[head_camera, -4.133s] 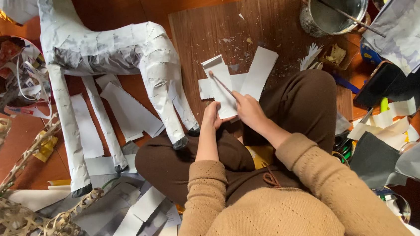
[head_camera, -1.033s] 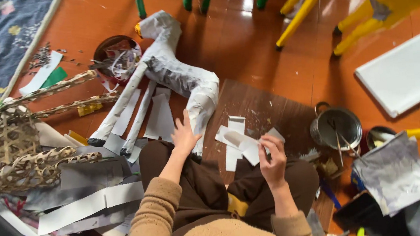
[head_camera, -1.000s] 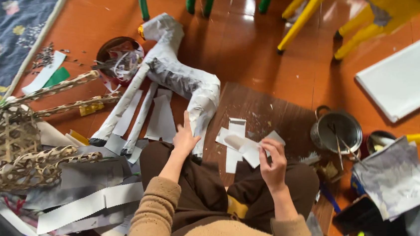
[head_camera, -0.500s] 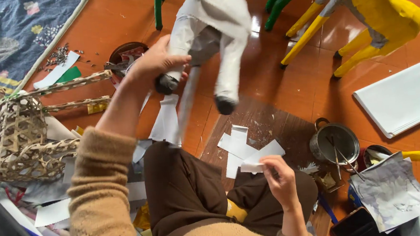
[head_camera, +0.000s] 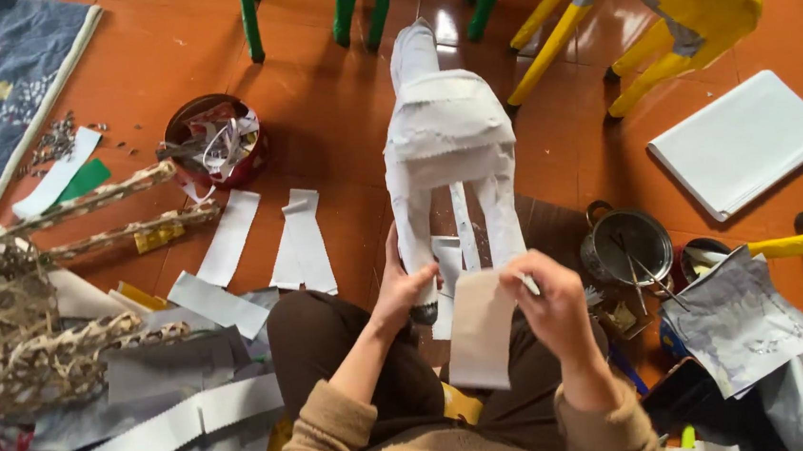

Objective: Applying paper strips and adhesive to a horse-shaped frame to create a paper-mache sculpture

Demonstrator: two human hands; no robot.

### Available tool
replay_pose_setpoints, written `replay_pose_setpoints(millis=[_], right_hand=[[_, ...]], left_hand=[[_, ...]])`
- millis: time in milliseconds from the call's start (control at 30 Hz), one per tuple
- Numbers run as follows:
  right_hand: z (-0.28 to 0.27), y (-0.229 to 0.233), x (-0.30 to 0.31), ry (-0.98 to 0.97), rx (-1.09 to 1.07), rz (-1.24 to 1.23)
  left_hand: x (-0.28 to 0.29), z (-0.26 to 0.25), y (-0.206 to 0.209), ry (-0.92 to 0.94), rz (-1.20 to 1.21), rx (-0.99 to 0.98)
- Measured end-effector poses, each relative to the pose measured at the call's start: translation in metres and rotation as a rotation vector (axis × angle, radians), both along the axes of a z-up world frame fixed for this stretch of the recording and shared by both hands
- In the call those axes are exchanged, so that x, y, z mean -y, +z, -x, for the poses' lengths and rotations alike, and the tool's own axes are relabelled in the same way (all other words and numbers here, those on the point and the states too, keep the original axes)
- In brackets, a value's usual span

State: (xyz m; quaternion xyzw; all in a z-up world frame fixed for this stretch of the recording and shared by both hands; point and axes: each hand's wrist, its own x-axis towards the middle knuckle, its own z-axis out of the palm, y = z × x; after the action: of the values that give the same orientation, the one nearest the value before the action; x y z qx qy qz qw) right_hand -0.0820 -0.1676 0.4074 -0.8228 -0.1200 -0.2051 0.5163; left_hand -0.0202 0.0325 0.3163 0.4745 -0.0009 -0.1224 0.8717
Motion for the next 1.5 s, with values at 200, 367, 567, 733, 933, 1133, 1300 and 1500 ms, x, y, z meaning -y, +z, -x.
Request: replay_pose_setpoints(millis=[200,367,567,733,933,1133,1300,1500], right_hand=[[-0.109,0.042,-0.012,0.024,0.229,0.166],[-0.184,0.007,-0.004,-0.040,0.087,0.168],[-0.200,-0.019,-0.002,-0.189,0.025,0.196],[-0.206,-0.037,0.001,-0.233,0.073,0.252],[-0.214,-0.038,0.004,-0.288,0.011,0.255],[-0.216,-0.049,0.011,-0.280,0.056,0.190],[-0.186,-0.042,0.007,-0.251,0.395,0.529],[-0.184,-0.046,0.011,-0.230,0.305,0.606]], left_hand=[[-0.020,-0.011,-0.004,-0.069,-0.237,0.001],[-0.024,-0.011,0.002,-0.043,-0.492,0.095],[-0.015,-0.057,0.033,0.317,-0.976,0.607],[0.015,-0.108,0.043,0.375,-1.343,0.932],[0.022,-0.124,0.021,0.384,-1.512,0.928],[0.022,-0.129,0.016,0.401,-1.520,0.960],[0.017,-0.131,0.023,0.405,-1.527,0.971],[0.016,-0.129,0.033,0.396,-1.514,1.002]])
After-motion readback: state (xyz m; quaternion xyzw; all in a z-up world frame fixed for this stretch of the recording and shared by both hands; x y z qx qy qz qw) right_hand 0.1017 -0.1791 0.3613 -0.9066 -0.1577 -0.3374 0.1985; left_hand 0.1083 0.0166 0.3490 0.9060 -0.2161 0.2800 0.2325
